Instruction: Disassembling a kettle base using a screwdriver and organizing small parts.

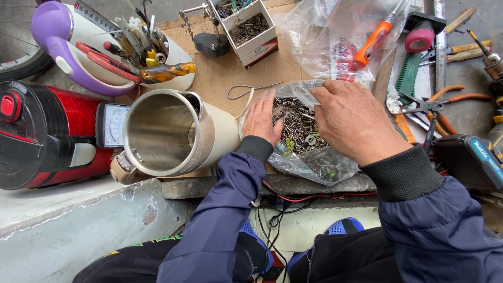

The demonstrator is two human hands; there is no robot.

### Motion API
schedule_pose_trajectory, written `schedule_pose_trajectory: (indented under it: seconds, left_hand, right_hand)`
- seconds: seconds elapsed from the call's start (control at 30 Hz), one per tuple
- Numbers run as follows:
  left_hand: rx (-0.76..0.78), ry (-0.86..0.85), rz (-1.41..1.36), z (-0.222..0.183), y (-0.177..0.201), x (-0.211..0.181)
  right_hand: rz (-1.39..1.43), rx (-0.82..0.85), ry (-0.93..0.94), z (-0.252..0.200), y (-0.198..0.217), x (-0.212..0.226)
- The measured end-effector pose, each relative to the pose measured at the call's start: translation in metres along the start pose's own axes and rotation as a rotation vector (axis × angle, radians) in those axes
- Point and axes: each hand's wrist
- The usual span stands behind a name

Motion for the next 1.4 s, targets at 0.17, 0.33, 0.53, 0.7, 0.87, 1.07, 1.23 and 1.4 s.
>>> schedule_pose_trajectory:
  seconds: [0.17, 0.33, 0.53, 0.7, 0.87, 1.07, 1.23, 1.4]
  left_hand:
    - [-0.015, -0.061, -0.055, 0.009, 0.003, 0.005]
    - [0.035, -0.133, -0.098, 0.027, 0.011, 0.006]
    - [-0.036, -0.205, -0.191, 0.038, 0.010, 0.015]
    - [-0.175, -0.092, -0.262, 0.016, 0.006, 0.014]
    - [-0.079, -0.055, -0.129, -0.014, -0.014, -0.008]
    - [0.065, -0.111, 0.052, -0.010, -0.008, -0.064]
    - [0.128, -0.024, 0.141, 0.013, -0.037, -0.067]
    - [-0.060, 0.096, 0.040, 0.013, -0.082, -0.080]
  right_hand:
    - [-0.070, 0.020, -0.034, -0.002, 0.016, 0.005]
    - [-0.205, 0.090, -0.069, -0.003, 0.020, 0.007]
    - [-0.204, 0.136, -0.147, 0.000, -0.003, -0.014]
    - [-0.054, 0.153, -0.128, 0.003, 0.017, 0.001]
    - [-0.028, 0.154, -0.144, 0.005, 0.020, 0.001]
    - [-0.025, 0.147, -0.174, 0.006, 0.017, -0.005]
    - [0.030, 0.198, -0.197, 0.001, 0.035, 0.004]
    - [-0.104, -0.087, -0.067, -0.004, 0.022, 0.000]
Point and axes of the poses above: each hand's wrist, its own z-axis towards the middle knuckle, its own y-axis out of the back of the hand, x = y × z, and after that the axes turned 10 degrees about -z, right-handed
